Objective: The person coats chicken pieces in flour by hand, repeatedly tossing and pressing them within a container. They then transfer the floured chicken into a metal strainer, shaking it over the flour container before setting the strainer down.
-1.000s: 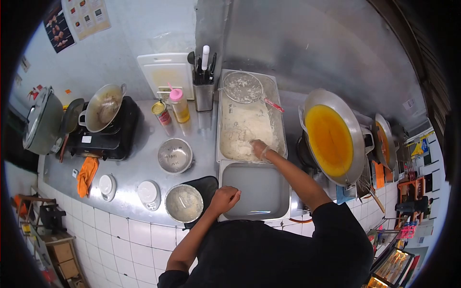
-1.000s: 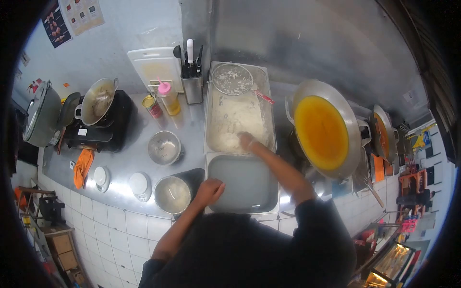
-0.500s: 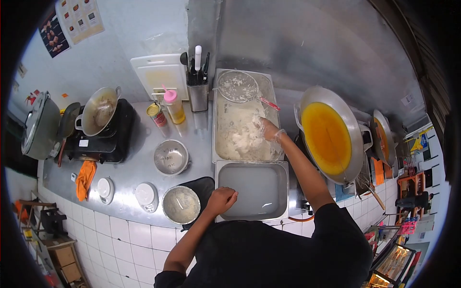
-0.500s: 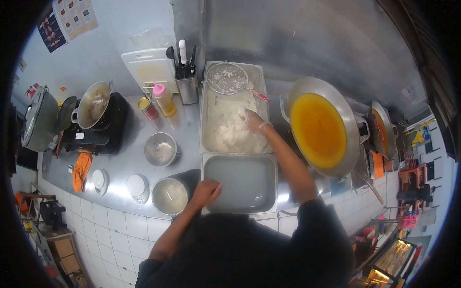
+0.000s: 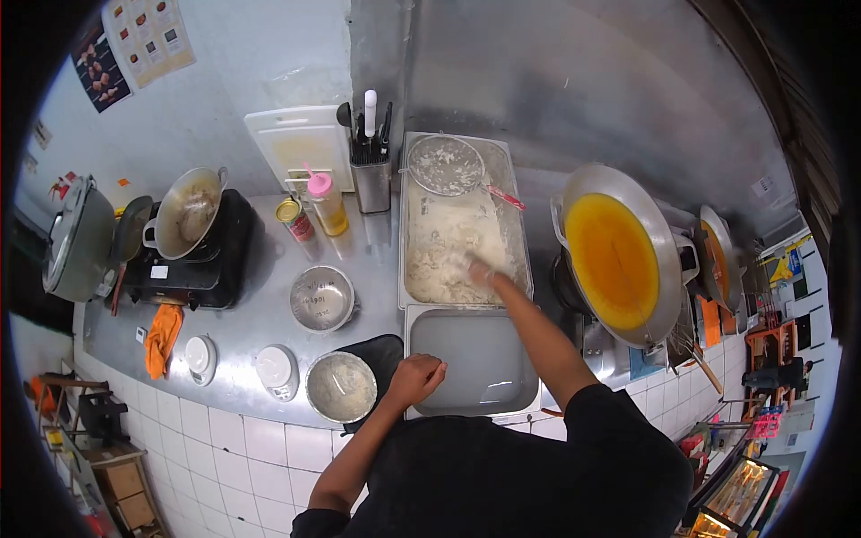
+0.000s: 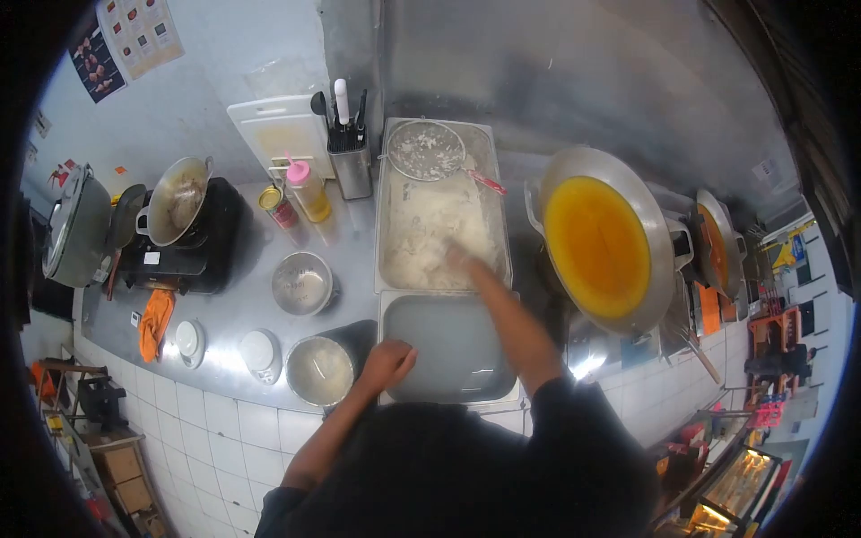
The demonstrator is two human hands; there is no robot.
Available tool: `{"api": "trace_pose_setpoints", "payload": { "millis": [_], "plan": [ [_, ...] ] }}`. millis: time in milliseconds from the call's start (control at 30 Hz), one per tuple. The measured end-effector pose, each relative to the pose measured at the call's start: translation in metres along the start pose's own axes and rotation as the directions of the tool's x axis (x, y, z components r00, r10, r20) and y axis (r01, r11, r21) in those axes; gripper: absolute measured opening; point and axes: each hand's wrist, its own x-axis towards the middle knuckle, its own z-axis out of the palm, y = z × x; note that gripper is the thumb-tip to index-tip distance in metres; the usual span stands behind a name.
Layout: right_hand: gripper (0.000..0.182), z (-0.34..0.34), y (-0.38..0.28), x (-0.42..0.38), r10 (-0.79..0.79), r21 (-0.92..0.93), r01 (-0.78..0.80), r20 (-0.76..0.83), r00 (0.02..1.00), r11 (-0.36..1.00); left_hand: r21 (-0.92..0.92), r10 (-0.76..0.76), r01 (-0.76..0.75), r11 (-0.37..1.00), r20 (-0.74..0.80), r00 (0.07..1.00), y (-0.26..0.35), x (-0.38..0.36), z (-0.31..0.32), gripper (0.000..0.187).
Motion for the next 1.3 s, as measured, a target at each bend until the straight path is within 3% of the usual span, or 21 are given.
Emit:
{"api": "trace_pose_setpoints", "payload": {
  "millis": [33, 67, 167, 200, 300, 367, 400, 500, 600, 700, 800, 933, 1000, 1133, 1200, 1233, 1267, 1300],
  "plan": [
    [0.042, -0.059, -0.031, -0.047, 0.142, 0.241, -0.134, -0.016, 0.99, 0.961, -0.004, -0.004, 0.004, 1.0, -0.004, 1.0, 0.002, 0.001, -0.001, 0.028],
    [0.039, -0.099, -0.048, -0.071, 0.183, 0.368, -0.162, -0.021, 0.983, 0.916, -0.009, -0.011, 0.011, 1.0, -0.003, 1.0, 0.002, 0.0, 0.0, 0.028],
    [0.031, -0.16, -0.058, -0.105, 0.147, 0.562, -0.09, -0.057, 0.987, 0.822, 0.034, -0.013, 0.013, 0.999, 0.011, 1.0, 0.003, -0.002, 0.0, 0.028],
    [0.028, -0.184, -0.062, -0.116, 0.144, 0.565, -0.085, -0.059, 0.988, 0.82, 0.072, -0.012, 0.013, 0.997, -0.006, 1.0, 0.005, -0.004, 0.001, 0.029],
    [0.023, -0.274, -0.093, -0.152, 0.207, 0.249, -0.206, 0.025, 0.978, 0.946, 0.196, -0.003, 0.012, 0.981, -0.047, 0.999, 0.007, -0.005, 0.006, 0.03],
    [0.026, -0.286, -0.087, -0.147, 0.253, 0.247, -0.254, 0.033, 0.967, 0.935, 0.292, -0.018, 0.025, 0.956, -0.029, 0.999, 0.008, -0.007, 0.008, 0.031],
    [0.027, -0.292, -0.085, -0.145, 0.276, 0.247, -0.277, 0.041, 0.96, 0.928, 0.299, -0.011, 0.024, 0.954, -0.044, 0.999, 0.007, -0.009, 0.008, 0.031],
    [0.035, -0.296, -0.076, -0.135, 0.417, 0.366, -0.311, -0.257, 0.872, 0.877, 0.318, 0.004, 0.017, 0.948, -0.065, 0.998, 0.002, -0.013, 0.006, 0.032],
    [0.042, -0.317, -0.073, -0.116, 0.495, 0.455, -0.361, -0.218, 0.841, 0.814, 0.307, 0.0, 0.02, 0.952, -0.064, 0.998, 0.0, -0.013, 0.004, 0.032],
    [0.053, -0.123, -0.001, -0.023, 0.194, 0.326, -0.025, -0.497, 0.846, 0.945, 0.29, -0.01, 0.031, 0.956, -0.076, 0.997, 0.001, -0.012, 0.002, 0.031],
    [0.047, -0.181, -0.091, -0.05, 0.149, 0.445, -0.088, -0.104, 0.983, 0.891, 0.282, -0.025, 0.051, 0.958, -0.093, 0.995, 0.0, -0.008, 0.002, 0.029],
    [0.04, -0.22, -0.132, -0.077, -0.015, 0.468, -0.039, 0.111, 0.994, 0.883, 0.258, -0.04, 0.069, 0.964, -0.116, 0.992, -0.004, -0.001, -0.003, 0.028],
    [0.038, -0.236, -0.136, -0.088, -0.019, 0.45, -0.048, 0.144, 0.989, 0.892, 0.256, -0.034, 0.059, 0.965, -0.101, 0.994, 0.0, -0.006, -0.002, 0.028],
    [0.031, -0.273, -0.131, -0.113, 0.137, 0.302, -0.169, 0.127, 0.982, 0.938, 0.27, -0.013, 0.04, 0.962, -0.102, 0.995, -0.004, -0.01, 0.0, 0.028],
    [0.026, -0.272, -0.097, -0.126, 0.14, 0.148, -0.142, 0.027, 0.99, 0.979, 0.272, -0.015, 0.044, 0.961, -0.109, 0.994, -0.005, -0.011, 0.001, 0.028],
    [0.026, -0.266, -0.079, -0.12, 0.344, 0.099, -0.357, 0.13, 0.93, 0.929, 0.274, -0.018, 0.047, 0.96, -0.109, 0.994, -0.004, -0.01, 0.001, 0.028],
    [0.026, -0.245, -0.058, -0.111, 0.437, -0.007, -0.44, 0.132, 0.89, 0.898, 0.276, -0.018, 0.047, 0.96, -0.106, 0.994, -0.004, -0.009, 0.0, 0.028],
    [0.026, -0.249, -0.052, -0.109, 0.437, 0.05, -0.439, 0.054, 0.898, 0.897, 0.279, -0.024, 0.05, 0.959, -0.098, 0.995, -0.003, -0.009, 0.0, 0.029]
  ]
}}
